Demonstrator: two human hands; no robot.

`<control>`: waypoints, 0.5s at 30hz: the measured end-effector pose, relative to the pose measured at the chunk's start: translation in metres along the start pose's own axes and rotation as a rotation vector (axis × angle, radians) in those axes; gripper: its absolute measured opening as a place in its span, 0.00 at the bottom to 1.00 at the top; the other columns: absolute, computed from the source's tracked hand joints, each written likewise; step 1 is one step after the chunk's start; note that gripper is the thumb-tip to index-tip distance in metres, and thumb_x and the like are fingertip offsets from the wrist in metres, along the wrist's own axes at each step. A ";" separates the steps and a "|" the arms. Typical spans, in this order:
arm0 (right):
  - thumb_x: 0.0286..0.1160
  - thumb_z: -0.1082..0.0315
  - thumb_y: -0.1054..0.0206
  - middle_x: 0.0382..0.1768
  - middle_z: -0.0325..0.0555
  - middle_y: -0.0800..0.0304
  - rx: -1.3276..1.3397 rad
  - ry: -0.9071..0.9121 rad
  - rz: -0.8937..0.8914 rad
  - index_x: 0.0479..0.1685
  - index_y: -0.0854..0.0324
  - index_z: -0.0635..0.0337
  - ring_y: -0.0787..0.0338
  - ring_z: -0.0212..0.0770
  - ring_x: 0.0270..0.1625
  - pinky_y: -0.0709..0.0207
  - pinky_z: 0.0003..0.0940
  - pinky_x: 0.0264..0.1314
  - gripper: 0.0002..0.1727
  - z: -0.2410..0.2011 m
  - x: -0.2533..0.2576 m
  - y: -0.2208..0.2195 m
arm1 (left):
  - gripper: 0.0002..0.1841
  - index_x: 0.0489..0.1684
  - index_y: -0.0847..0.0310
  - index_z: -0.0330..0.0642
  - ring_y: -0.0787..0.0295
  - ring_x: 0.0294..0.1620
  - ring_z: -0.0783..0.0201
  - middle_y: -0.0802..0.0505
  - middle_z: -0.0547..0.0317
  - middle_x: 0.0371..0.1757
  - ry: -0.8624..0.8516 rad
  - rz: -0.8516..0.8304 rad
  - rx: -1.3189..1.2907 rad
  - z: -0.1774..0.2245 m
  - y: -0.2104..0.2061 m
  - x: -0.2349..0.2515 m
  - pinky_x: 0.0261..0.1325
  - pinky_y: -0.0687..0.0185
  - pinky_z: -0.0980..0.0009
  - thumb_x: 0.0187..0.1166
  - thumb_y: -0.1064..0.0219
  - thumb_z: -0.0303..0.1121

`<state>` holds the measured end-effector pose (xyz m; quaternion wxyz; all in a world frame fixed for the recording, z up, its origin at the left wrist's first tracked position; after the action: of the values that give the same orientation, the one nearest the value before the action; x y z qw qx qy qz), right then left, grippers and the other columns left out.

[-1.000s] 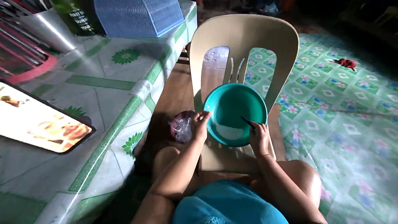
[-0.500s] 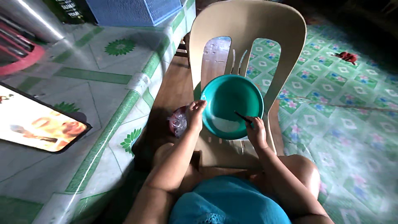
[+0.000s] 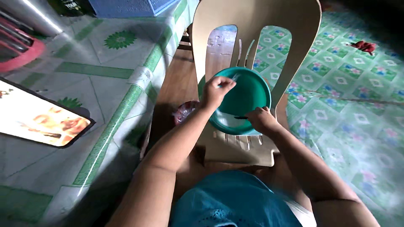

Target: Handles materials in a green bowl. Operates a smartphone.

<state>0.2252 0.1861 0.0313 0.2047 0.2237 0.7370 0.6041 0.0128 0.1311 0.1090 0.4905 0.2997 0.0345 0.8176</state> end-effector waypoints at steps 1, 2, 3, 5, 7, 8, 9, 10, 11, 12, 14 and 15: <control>0.81 0.73 0.35 0.49 0.54 0.06 -0.013 -0.001 -0.079 0.53 0.09 0.59 0.11 0.59 0.62 0.27 0.62 0.73 0.10 0.002 0.007 0.000 | 0.10 0.45 0.09 0.38 0.09 0.49 0.68 0.06 0.56 0.45 -0.004 -0.071 -0.017 0.014 -0.009 0.016 0.60 0.13 0.67 0.76 0.25 0.36; 0.80 0.74 0.35 0.49 0.55 0.06 -0.008 0.006 -0.107 0.51 0.09 0.60 0.11 0.60 0.63 0.24 0.63 0.72 0.10 0.006 0.013 -0.002 | 0.11 0.47 0.10 0.38 0.08 0.48 0.68 0.05 0.57 0.45 -0.009 -0.148 -0.022 0.025 -0.018 0.032 0.59 0.13 0.67 0.77 0.25 0.36; 0.79 0.76 0.34 0.50 0.56 0.06 -0.002 0.005 -0.122 0.50 0.09 0.61 0.12 0.62 0.64 0.23 0.64 0.72 0.10 0.011 0.019 -0.005 | 0.11 0.48 0.10 0.37 0.08 0.47 0.68 0.05 0.56 0.45 -0.029 -0.211 -0.021 0.034 -0.026 0.046 0.59 0.13 0.66 0.77 0.25 0.36; 0.79 0.78 0.36 0.53 0.57 0.07 -0.024 -0.018 -0.172 0.52 0.10 0.61 0.13 0.62 0.67 0.23 0.64 0.72 0.11 0.013 0.025 -0.003 | 0.11 0.47 0.11 0.37 0.09 0.45 0.69 0.05 0.57 0.43 -0.124 -0.243 -0.039 0.049 -0.037 0.066 0.56 0.13 0.68 0.76 0.24 0.35; 0.76 0.81 0.36 0.57 0.57 0.09 -0.079 -0.071 -0.219 0.55 0.11 0.61 0.15 0.62 0.69 0.24 0.64 0.73 0.14 0.007 0.024 0.006 | 0.09 0.42 0.11 0.34 0.09 0.44 0.71 0.05 0.56 0.41 -0.287 -0.224 -0.115 0.059 -0.041 0.072 0.54 0.13 0.72 0.73 0.23 0.31; 0.73 0.82 0.35 0.57 0.57 0.09 -0.099 -0.086 -0.220 0.56 0.11 0.61 0.15 0.62 0.69 0.24 0.64 0.73 0.16 0.003 0.023 0.008 | 0.08 0.41 0.11 0.32 0.09 0.44 0.70 0.05 0.55 0.40 -0.363 -0.245 -0.126 0.059 -0.043 0.069 0.56 0.13 0.71 0.72 0.22 0.28; 0.71 0.82 0.33 0.57 0.56 0.09 -0.117 -0.085 -0.226 0.55 0.11 0.61 0.15 0.62 0.69 0.25 0.64 0.72 0.16 0.002 0.022 0.008 | 0.08 0.40 0.11 0.32 0.08 0.46 0.69 0.05 0.54 0.41 -0.411 -0.293 -0.098 0.053 -0.045 0.064 0.58 0.13 0.69 0.71 0.22 0.27; 0.70 0.82 0.33 0.56 0.56 0.09 -0.124 -0.077 -0.227 0.54 0.11 0.61 0.15 0.61 0.68 0.25 0.64 0.71 0.15 0.002 0.022 0.004 | 0.08 0.40 0.10 0.34 0.09 0.48 0.66 0.05 0.54 0.42 -0.422 -0.353 -0.025 0.041 -0.047 0.058 0.63 0.15 0.65 0.72 0.22 0.29; 0.71 0.82 0.33 0.56 0.56 0.09 -0.127 -0.083 -0.245 0.53 0.11 0.61 0.15 0.61 0.68 0.25 0.64 0.72 0.15 0.001 0.022 0.000 | 0.08 0.40 0.08 0.36 0.09 0.51 0.63 0.05 0.54 0.42 -0.424 -0.401 0.068 0.025 -0.049 0.051 0.68 0.19 0.58 0.72 0.22 0.32; 0.71 0.81 0.33 0.56 0.57 0.09 -0.131 -0.096 -0.275 0.53 0.11 0.62 0.15 0.62 0.68 0.25 0.64 0.72 0.14 -0.002 0.023 -0.004 | 0.09 0.40 0.07 0.38 0.09 0.52 0.59 0.04 0.54 0.43 -0.418 -0.435 0.158 0.008 -0.050 0.043 0.74 0.25 0.50 0.74 0.23 0.34; 0.72 0.81 0.33 0.59 0.60 0.11 -0.113 -0.118 -0.311 0.53 0.11 0.64 0.16 0.64 0.68 0.24 0.65 0.71 0.13 -0.003 0.029 -0.013 | 0.09 0.40 0.06 0.43 0.09 0.55 0.57 0.04 0.55 0.44 -0.361 -0.439 0.296 -0.020 -0.045 0.029 0.78 0.31 0.43 0.75 0.24 0.38; 0.72 0.82 0.33 0.63 0.62 0.14 -0.072 -0.128 -0.318 0.54 0.12 0.66 0.17 0.65 0.70 0.23 0.66 0.70 0.14 -0.001 0.033 -0.017 | 0.09 0.40 0.05 0.46 0.10 0.57 0.56 0.04 0.56 0.46 -0.319 -0.420 0.342 -0.030 -0.040 0.023 0.76 0.31 0.43 0.75 0.24 0.40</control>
<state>0.1967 0.2017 0.0136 0.3521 0.1348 0.7264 0.5746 0.0206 0.1777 0.0804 0.5904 0.4889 0.1553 0.6232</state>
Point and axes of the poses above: each hand's wrist, its own x-axis towards the middle knuckle, its own y-axis out of the back of the hand, z = x × y, the point moved 3 cm from there along x, towards the middle knuckle
